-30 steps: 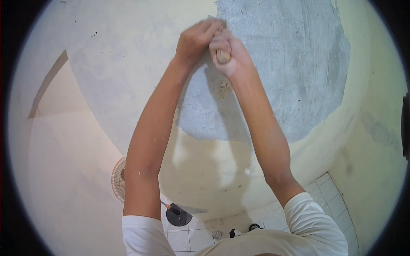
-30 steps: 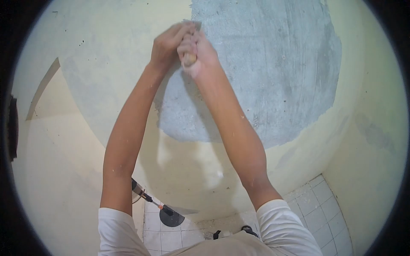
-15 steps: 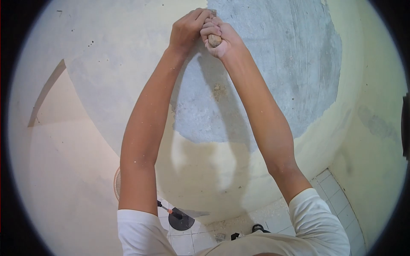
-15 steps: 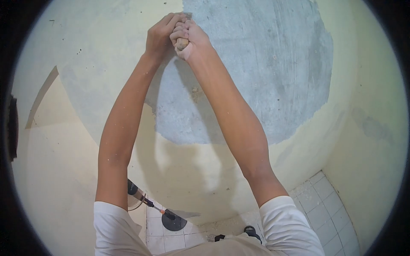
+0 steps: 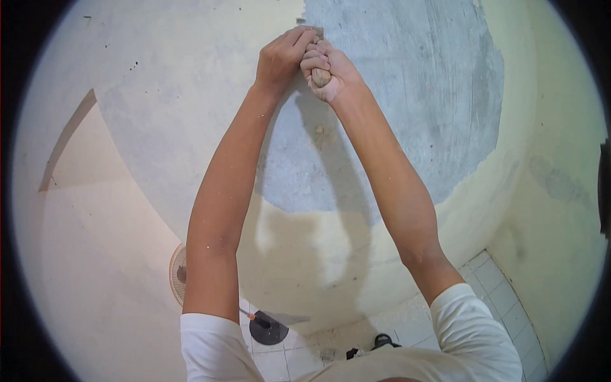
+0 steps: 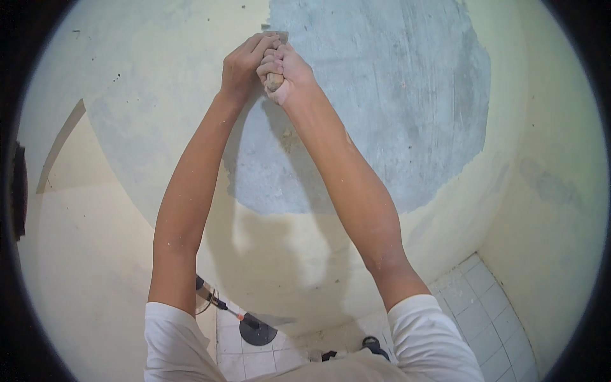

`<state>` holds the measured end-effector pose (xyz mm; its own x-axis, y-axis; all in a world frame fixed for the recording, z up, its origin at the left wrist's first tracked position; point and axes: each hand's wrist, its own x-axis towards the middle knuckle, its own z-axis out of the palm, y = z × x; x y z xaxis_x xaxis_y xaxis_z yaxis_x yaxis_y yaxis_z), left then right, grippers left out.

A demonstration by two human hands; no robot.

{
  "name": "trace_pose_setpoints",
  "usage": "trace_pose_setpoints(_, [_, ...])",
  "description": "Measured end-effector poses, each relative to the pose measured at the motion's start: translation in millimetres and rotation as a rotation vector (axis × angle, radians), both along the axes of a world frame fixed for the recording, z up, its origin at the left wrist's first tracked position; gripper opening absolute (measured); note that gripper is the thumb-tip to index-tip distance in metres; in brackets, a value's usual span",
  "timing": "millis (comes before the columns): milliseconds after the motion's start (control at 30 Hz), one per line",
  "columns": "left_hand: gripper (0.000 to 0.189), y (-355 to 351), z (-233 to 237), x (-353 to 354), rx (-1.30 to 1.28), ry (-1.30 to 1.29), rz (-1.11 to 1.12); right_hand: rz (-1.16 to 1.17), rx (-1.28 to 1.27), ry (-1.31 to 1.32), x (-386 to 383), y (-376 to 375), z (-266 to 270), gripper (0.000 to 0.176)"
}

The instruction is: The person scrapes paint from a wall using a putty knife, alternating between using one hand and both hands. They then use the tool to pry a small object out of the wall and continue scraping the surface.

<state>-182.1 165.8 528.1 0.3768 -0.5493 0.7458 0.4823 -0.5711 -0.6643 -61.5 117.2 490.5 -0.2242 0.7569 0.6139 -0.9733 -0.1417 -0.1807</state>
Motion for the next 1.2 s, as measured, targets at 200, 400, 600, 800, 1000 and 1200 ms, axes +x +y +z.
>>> trace_pose_setpoints(200, [0.019, -1, 2, 6, -0.102, 0.005, 0.016, 0.070, 0.143, -0.042, 11, 3, 9, 0.023])
trace_pose_setpoints(400, [0.013, 5, 42, 12, -0.085, -0.021, 0.027, 0.176, 0.155, 0.006, 18, -1, 59, 0.022])
trace_pose_setpoints(600, [0.009, 3, 30, 11, -0.051, 0.011, -0.045, 0.066, 0.077, -0.067, 16, -5, 45, 0.023])
trace_pose_setpoints(800, [0.014, 3, 62, 16, -0.092, 0.021, -0.017, 0.051, 0.042, -0.046, 24, -3, 83, 0.022])
trace_pose_setpoints(1000, [0.027, 2, 93, 21, -0.158, 0.028, 0.064, -0.053, 0.060, -0.099, 27, 9, 117, 0.025])
trace_pose_setpoints(1200, [0.039, -20, -12, 14, -0.354, 0.133, 0.067, -0.235, 0.017, -0.275, 41, 11, 2, 0.017])
